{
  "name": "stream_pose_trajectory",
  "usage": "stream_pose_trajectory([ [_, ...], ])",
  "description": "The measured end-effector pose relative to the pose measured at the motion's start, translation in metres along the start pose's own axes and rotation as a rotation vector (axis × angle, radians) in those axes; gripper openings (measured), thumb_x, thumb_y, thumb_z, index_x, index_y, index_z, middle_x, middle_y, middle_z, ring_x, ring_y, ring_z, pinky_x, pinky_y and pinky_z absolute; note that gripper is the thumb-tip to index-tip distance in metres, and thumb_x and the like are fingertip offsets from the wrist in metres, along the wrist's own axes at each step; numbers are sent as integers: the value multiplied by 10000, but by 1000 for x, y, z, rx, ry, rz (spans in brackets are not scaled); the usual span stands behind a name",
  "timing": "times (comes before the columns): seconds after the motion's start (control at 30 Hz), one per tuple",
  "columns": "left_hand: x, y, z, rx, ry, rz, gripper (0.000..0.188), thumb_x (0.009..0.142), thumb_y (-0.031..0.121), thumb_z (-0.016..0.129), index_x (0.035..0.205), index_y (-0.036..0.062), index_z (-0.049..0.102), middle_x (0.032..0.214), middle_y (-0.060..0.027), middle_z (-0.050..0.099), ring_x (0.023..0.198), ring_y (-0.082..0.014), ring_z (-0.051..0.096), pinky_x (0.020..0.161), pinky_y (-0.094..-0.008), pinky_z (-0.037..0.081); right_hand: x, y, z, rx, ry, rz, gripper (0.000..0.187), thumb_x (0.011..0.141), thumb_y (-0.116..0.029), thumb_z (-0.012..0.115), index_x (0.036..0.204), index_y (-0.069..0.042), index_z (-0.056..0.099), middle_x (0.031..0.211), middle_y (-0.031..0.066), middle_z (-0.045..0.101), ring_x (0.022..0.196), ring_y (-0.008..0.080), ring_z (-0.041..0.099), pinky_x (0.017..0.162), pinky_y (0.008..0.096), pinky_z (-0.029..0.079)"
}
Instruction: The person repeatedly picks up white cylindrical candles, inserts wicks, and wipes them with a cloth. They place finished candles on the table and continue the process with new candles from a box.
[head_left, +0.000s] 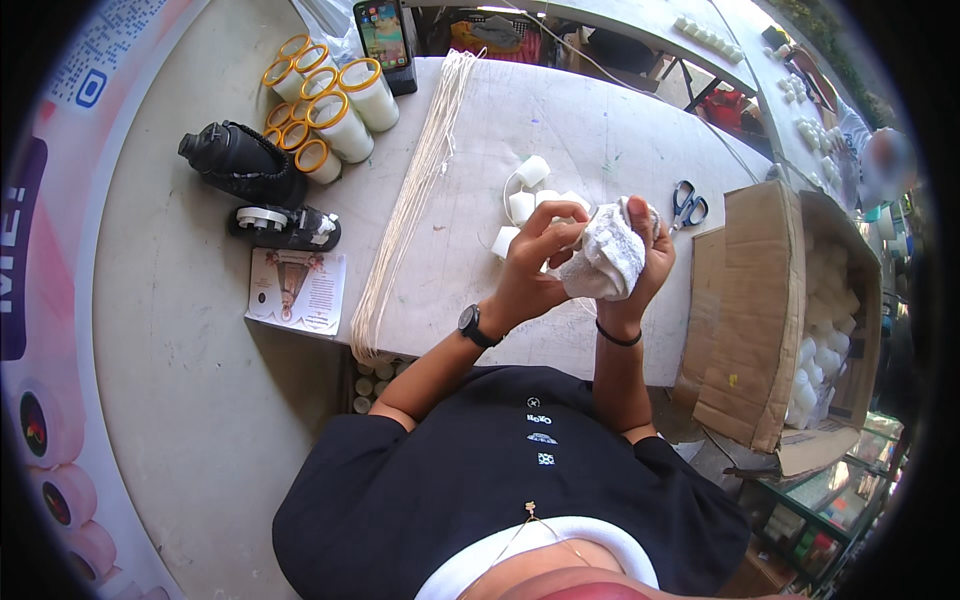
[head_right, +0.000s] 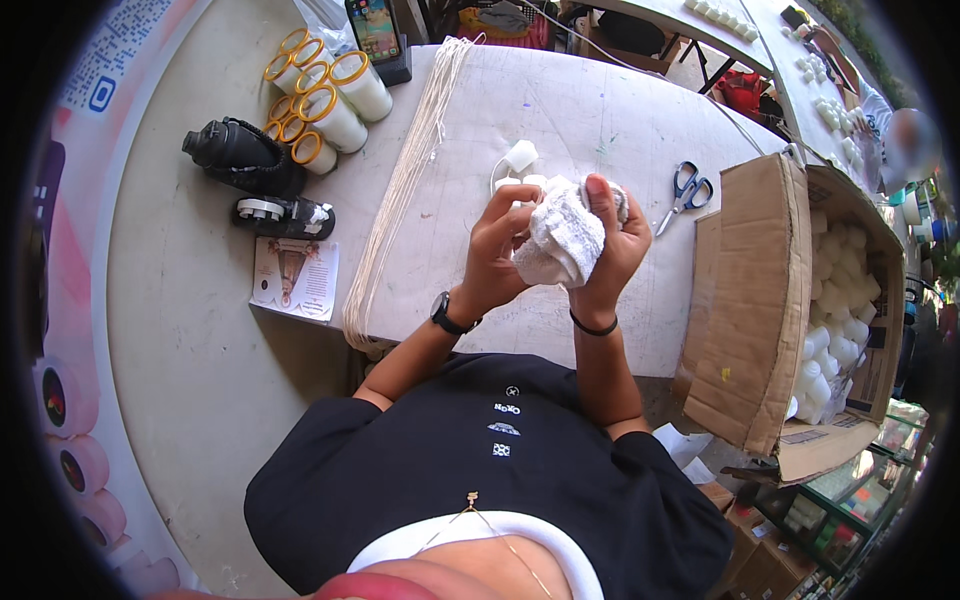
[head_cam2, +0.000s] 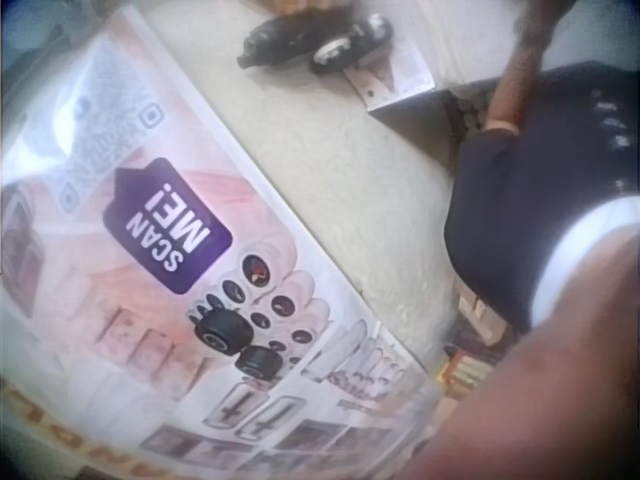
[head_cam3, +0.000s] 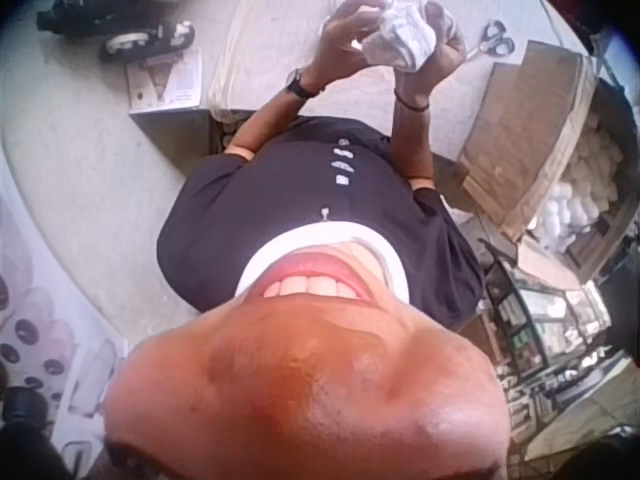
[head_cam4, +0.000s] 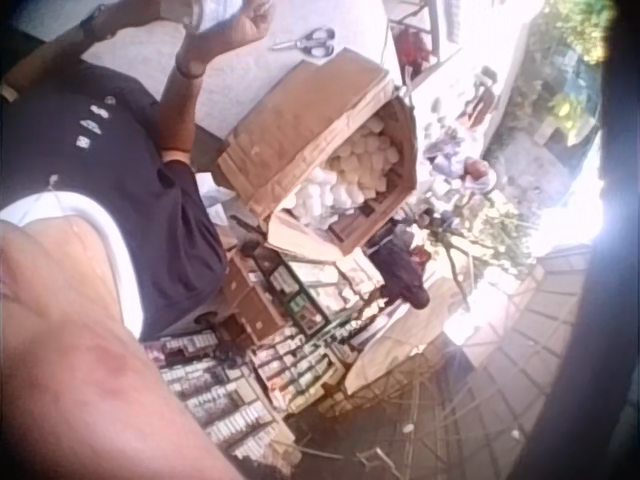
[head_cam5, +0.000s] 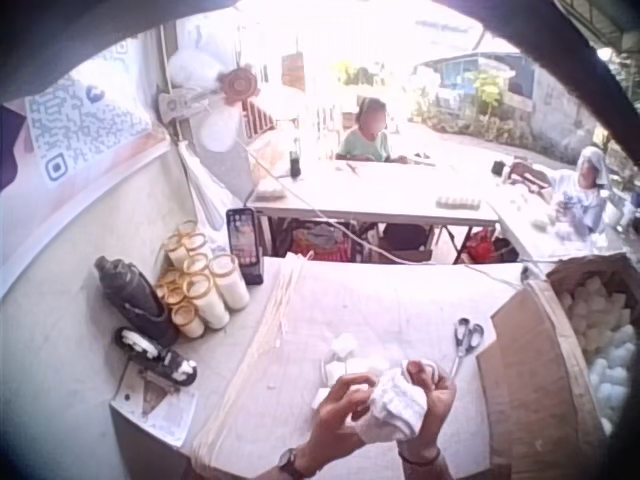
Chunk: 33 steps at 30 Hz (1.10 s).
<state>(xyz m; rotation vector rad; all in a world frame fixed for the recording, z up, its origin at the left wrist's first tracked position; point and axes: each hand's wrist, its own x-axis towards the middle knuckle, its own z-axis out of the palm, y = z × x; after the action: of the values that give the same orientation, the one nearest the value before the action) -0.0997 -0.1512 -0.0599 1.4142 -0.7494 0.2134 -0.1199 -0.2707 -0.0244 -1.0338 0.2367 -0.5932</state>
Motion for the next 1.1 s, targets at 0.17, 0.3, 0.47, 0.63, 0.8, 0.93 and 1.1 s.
stream_pose_trajectory([
  [0.17, -1, -4, 0, 118, 101, 87, 493, 655, 135, 888, 1069, 18, 648, 1154, -73, 589, 788, -104, 582, 636, -233, 489, -5, 11, 4, 69, 48, 30, 268, 957, -275, 658, 882, -18, 655, 750, 21, 659, 618, 58, 591, 550, 209, 463],
  [0.3, 0, -8, 18, -16, 233, 39, 512, 678, 132, 859, 1129, 20, 645, 1207, -89, 579, 802, -73, 572, 578, -221, 482, -10, 16, 6, 197, 70, 43, 376, 1023, -395, 506, 992, -30, 594, 872, 43, 669, 731, 91, 635, 632, 242, 525],
  [0.47, 5, -6, 32, -680, 509, -396, 380, 955, 206, 637, 1263, 2, 549, 1186, -105, 577, 956, -95, 591, 752, -221, 511, -13, 24, 1, 205, 124, 23, 433, 1031, -440, 457, 1090, -21, 554, 1020, 64, 646, 893, 125, 635, 772, 284, 537],
  [0.63, 14, -3, -5, -1105, 539, -570, 477, 991, 419, 561, 1268, 35, 504, 1095, -65, 612, 903, -71, 589, 760, -220, 513, -6, 8, -28, -140, 101, -164, 357, 1042, -378, 472, 1066, -33, 559, 1016, 52, 634, 897, 117, 601, 797, 256, 488],
  [0.8, 23, 5, -36, -753, 356, -427, 472, 959, 388, 631, 1269, 54, 506, 1075, -44, 612, 931, -69, 591, 782, -219, 511, -6, -27, -45, -1492, -199, -700, 313, 960, -272, 622, 1152, -25, 618, 1027, 92, 655, 891, 168, 601, 842, 276, 465],
  [0.93, 27, 12, -35, -427, 279, -306, 413, 912, 221, 722, 1219, 15, 536, 1033, -46, 616, 870, -51, 602, 746, -175, 515, -11, -29, -27, -734, -413, -167, 388, 928, -250, 659, 1239, -22, 612, 1167, 129, 635, 979, 207, 625, 872, 324, 490],
  [1.1, 26, 7, -30, -46, 224, -153, 444, 775, 182, 850, 1118, 22, 619, 862, 15, 584, 614, -7, 386, 520, -169, 335, -9, -14, 3, -410, -563, -16, 614, 864, -278, 753, 1363, -12, 516, 1239, 167, 608, 1092, 223, 618, 938, 343, 497],
])
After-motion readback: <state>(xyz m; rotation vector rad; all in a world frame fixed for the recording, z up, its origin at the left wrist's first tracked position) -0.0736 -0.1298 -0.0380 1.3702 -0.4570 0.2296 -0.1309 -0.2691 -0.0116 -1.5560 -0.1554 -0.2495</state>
